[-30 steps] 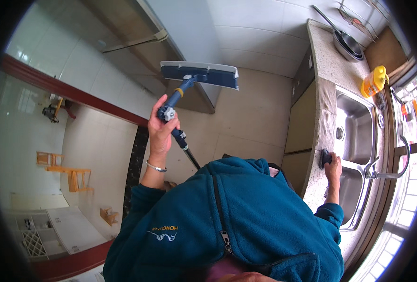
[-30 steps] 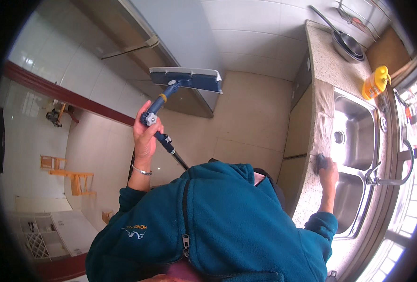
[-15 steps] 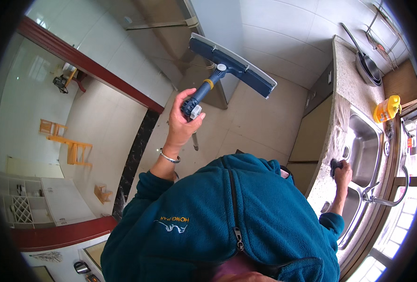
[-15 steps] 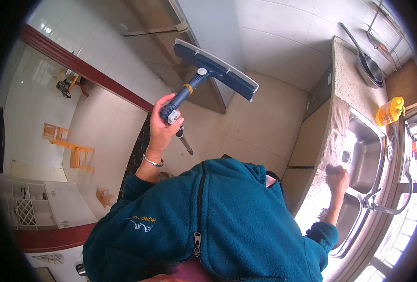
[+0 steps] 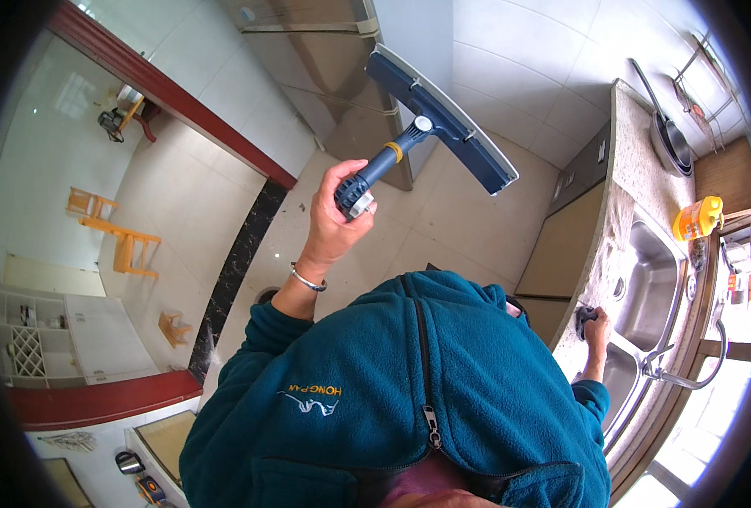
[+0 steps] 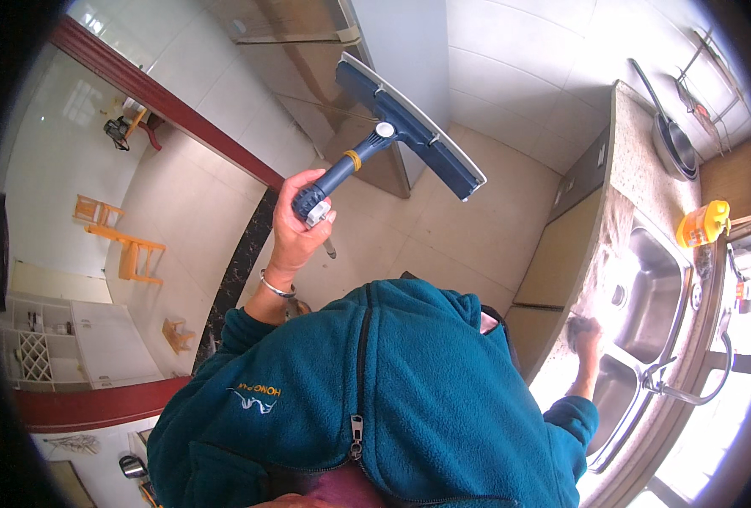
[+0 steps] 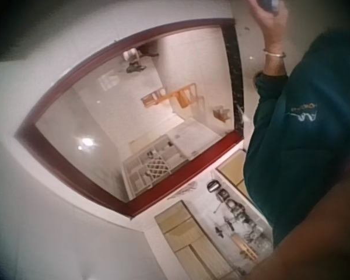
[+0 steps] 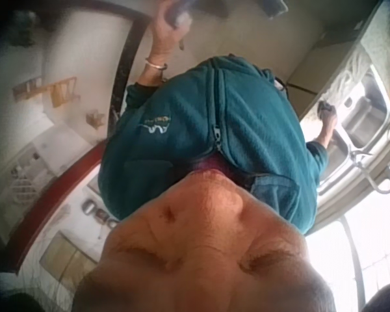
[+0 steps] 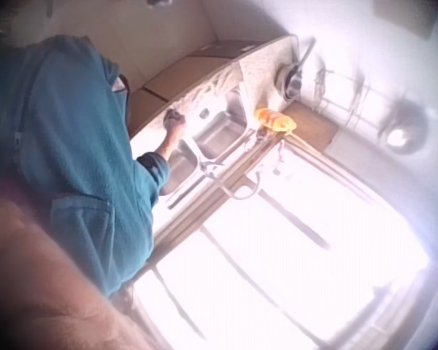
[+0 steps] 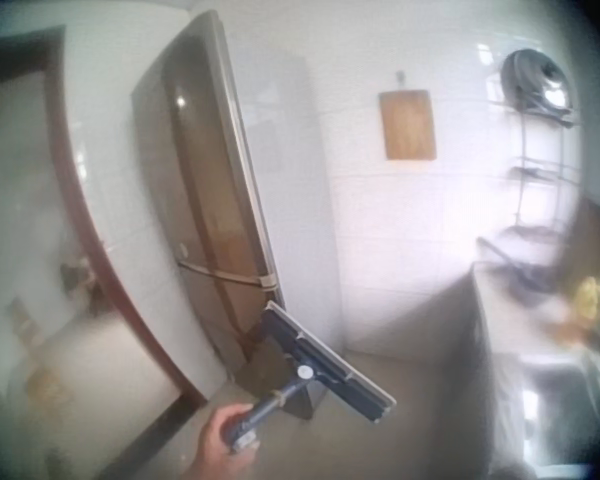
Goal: The person rinses a gray microfiber pad at the kitchen sink, then assembles a flat mop by attaching the pad to the mop head and connecting the handle. The person adjusts the mop head and handle, then dips the mop into a bucket of water.
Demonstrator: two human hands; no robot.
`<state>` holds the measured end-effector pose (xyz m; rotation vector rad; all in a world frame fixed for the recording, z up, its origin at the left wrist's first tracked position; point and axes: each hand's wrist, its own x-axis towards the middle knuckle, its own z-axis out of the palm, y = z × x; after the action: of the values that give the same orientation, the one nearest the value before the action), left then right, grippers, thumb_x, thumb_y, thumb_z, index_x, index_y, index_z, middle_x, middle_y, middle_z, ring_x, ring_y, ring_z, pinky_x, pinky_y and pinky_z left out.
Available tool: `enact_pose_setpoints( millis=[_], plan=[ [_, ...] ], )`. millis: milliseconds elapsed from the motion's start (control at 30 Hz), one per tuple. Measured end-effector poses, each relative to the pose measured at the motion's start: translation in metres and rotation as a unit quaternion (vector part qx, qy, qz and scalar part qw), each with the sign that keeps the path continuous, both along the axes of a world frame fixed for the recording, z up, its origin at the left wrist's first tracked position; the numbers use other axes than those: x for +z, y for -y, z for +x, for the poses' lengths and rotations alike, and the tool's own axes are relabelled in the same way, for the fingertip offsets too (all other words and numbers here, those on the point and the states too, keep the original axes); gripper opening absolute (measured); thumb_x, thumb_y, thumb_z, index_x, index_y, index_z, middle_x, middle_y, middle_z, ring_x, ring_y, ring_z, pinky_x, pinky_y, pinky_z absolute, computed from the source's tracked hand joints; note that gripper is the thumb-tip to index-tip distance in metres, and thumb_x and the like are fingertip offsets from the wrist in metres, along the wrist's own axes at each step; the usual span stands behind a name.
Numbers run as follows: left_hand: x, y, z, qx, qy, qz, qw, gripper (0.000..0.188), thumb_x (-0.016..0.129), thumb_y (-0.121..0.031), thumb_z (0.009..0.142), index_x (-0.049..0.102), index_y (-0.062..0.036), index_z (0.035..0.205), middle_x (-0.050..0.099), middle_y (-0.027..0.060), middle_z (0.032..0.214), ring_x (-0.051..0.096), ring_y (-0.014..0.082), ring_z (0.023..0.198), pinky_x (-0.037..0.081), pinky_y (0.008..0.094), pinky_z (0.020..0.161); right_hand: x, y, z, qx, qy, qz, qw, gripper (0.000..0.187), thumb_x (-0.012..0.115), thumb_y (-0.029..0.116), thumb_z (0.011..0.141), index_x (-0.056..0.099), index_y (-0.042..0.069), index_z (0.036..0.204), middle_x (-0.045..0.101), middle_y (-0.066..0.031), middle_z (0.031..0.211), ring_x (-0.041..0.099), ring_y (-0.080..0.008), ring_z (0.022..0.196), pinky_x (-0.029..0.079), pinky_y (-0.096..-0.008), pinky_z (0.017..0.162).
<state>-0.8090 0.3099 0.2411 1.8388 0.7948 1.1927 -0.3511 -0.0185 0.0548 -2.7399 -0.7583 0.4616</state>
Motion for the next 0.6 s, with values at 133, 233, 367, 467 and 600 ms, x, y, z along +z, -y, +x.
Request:
enact_pose_setpoints(
  millis=[133,233,367,467,600],
  plan=[
    [-0.007,0.002,-0.002,0.018,0.009,-0.005,1.000,0.055,0.066,0.004,0.073,0.052,-0.0046,0.125,0.054,0.0038,0.094,0.055,0.0090,0.080,0.048,0.0237,0.076,-0.008,0.002,0.001,0.018,0.020,0.015,1.000,0.019,0.060,0.022,0.086,0.060,0.003,0.082,0.064,-0.0184,0.081,0.060,-0.0302,0.076,0.044,-0.0450,0.068],
    [-0.009,0.002,-0.004,0.010,0.033,-0.042,0.999,0.055,0.066,0.003,0.073,0.053,-0.0044,0.125,0.054,0.0040,0.095,0.055,0.0095,0.081,0.048,0.0241,0.076,-0.015,0.004,0.005,0.005,0.006,0.014,1.000,0.020,0.061,0.023,0.086,0.060,0.003,0.082,0.064,-0.0171,0.080,0.060,-0.0286,0.075,0.044,-0.0438,0.068],
    [-0.008,-0.001,-0.007,0.013,0.043,-0.047,0.998,0.052,0.064,0.004,0.073,0.054,-0.0037,0.124,0.053,0.0025,0.093,0.053,0.0073,0.079,0.048,0.0213,0.072,-0.018,0.003,0.009,0.007,0.002,0.021,1.000,0.021,0.065,0.022,0.085,0.058,0.002,0.082,0.061,-0.0174,0.075,0.057,-0.0265,0.072,0.043,-0.0438,0.066],
    [-0.007,-0.001,-0.010,0.004,0.073,-0.070,0.995,0.050,0.063,0.003,0.074,0.055,-0.0034,0.123,0.053,0.0017,0.087,0.050,0.0050,0.073,0.046,0.0191,0.066,-0.020,0.002,0.010,-0.003,-0.017,0.014,1.000,0.026,0.045,0.004,0.071,0.064,0.003,0.088,0.065,-0.0261,0.085,0.064,-0.0426,0.085,0.047,-0.0463,0.076],
    [-0.007,-0.006,-0.013,-0.011,0.107,-0.094,0.990,0.049,0.062,-0.001,0.075,0.052,0.0019,0.122,0.054,0.0030,0.081,0.050,0.0075,0.068,0.043,0.0210,0.063,-0.029,0.003,0.015,0.013,0.003,0.040,0.999,0.031,0.069,0.027,0.085,0.054,0.000,0.078,0.058,-0.0172,0.071,0.053,-0.0252,0.068,0.042,-0.0430,0.063]
  ],
)
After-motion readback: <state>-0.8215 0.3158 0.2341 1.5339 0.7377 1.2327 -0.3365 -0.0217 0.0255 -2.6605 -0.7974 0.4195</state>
